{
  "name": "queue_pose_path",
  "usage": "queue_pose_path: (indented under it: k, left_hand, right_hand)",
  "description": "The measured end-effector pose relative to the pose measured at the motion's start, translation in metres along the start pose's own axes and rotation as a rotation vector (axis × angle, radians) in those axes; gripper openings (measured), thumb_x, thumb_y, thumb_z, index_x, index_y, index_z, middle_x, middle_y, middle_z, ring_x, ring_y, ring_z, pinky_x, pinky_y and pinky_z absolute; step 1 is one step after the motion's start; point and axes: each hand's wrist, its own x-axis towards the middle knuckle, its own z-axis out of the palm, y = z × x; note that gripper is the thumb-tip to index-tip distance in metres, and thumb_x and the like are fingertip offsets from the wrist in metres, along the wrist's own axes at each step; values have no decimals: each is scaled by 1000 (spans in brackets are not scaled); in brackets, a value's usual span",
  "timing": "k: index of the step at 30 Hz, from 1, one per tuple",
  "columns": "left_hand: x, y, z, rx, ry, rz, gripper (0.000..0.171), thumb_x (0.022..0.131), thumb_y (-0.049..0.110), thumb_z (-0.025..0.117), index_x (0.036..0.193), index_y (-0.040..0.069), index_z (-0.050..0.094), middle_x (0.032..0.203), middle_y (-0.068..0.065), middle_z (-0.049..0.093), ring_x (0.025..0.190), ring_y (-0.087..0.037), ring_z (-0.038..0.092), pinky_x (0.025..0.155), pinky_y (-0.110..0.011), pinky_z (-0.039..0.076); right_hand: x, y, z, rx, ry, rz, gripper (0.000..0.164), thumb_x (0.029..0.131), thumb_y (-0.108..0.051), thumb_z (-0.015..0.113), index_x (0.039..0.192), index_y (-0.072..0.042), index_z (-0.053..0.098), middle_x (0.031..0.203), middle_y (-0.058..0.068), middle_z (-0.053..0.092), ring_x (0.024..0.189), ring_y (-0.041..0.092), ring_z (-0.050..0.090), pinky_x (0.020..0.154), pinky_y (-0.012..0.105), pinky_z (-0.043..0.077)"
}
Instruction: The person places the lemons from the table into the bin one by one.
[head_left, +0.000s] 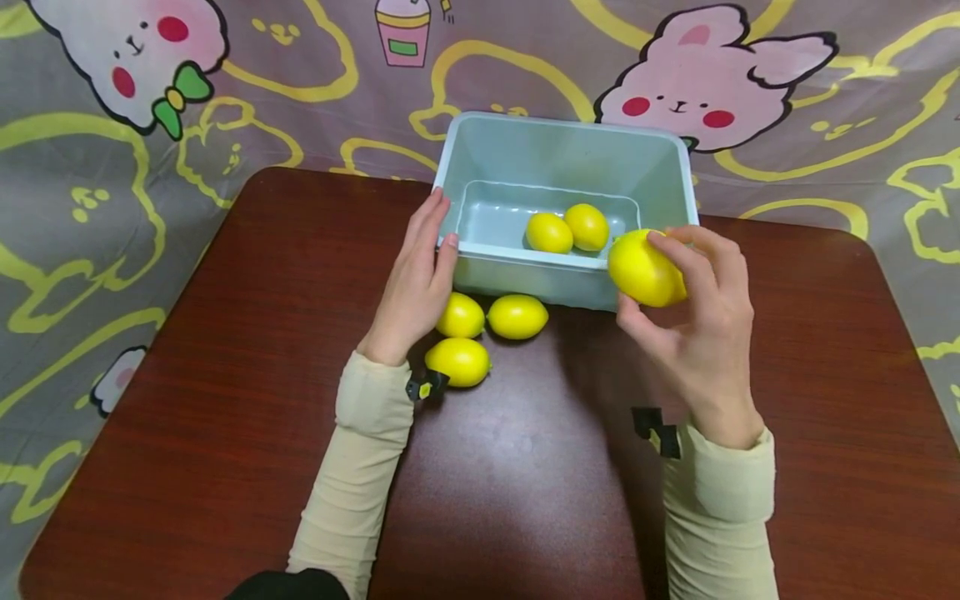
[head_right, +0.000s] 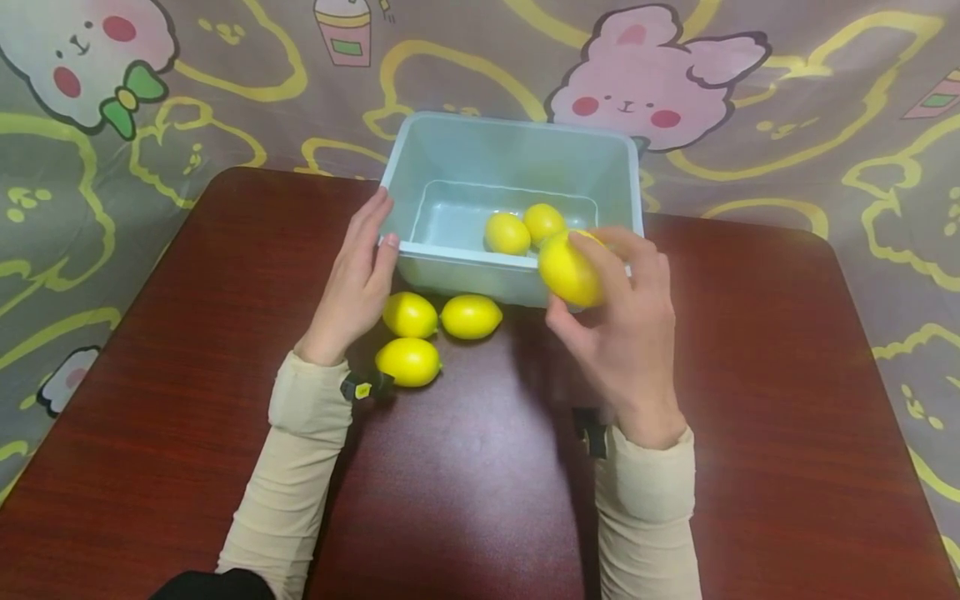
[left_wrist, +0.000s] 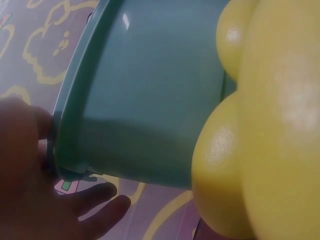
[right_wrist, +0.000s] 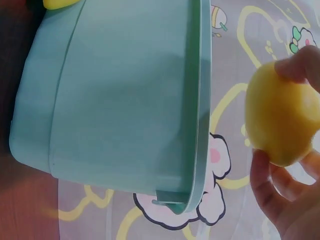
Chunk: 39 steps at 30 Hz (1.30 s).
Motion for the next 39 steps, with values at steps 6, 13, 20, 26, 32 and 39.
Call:
queue_pose_path:
  k: [6,13,20,26,32,39]
  left_hand:
    - [1,0,0,-3,-5,-8,51,104,24,37,150,1,31,160,-6,23,145,-19,28,119,-34,24]
    - [0,0,-1,-8,-11,-13,51,104,25,37,150,2,31,160,-5,22,145,-18,28,119,-34,24]
    - [0,0,-1,0,-8,-8,51,104,24,37,150,1,31,160,-5,22,145,-18,29,119,-34,24]
    - [0,1,-1,2,-4,-11,51,104,23,37,150,2,31,160,-5,23,145,-18,28,119,-33,24]
    - [0,1,-1,5,-4,-14,51,104,23,37,150,1,31,160,-5,23,146,-17,27,119,-33,23]
    - [0,1,0,2,-9,-20,51,104,24,37,150,2,31,160,-5,22,146,-17,27,119,-33,23]
  right_hand:
    - [3,-2,0,41,133,29,47,75,-20,71,115,1,60,122,24,57,116,36,51,100,32,41]
    - [7,-7,2,62,210,51,44,74,-15,71,112,4,60,121,23,59,116,35,53,101,33,41]
    - [7,-1,4,36,206,65,43,76,-10,74,115,1,62,126,18,60,120,30,53,103,34,42]
    - [8,2,5,44,245,75,44,76,-4,77,118,1,63,130,13,61,121,28,56,105,33,43]
    - [8,6,7,49,244,90,44,78,-3,76,120,1,62,132,10,60,122,25,56,107,33,42]
    - [6,13,11,40,267,99,43,81,-7,75,122,1,62,134,11,59,126,23,54,109,34,40]
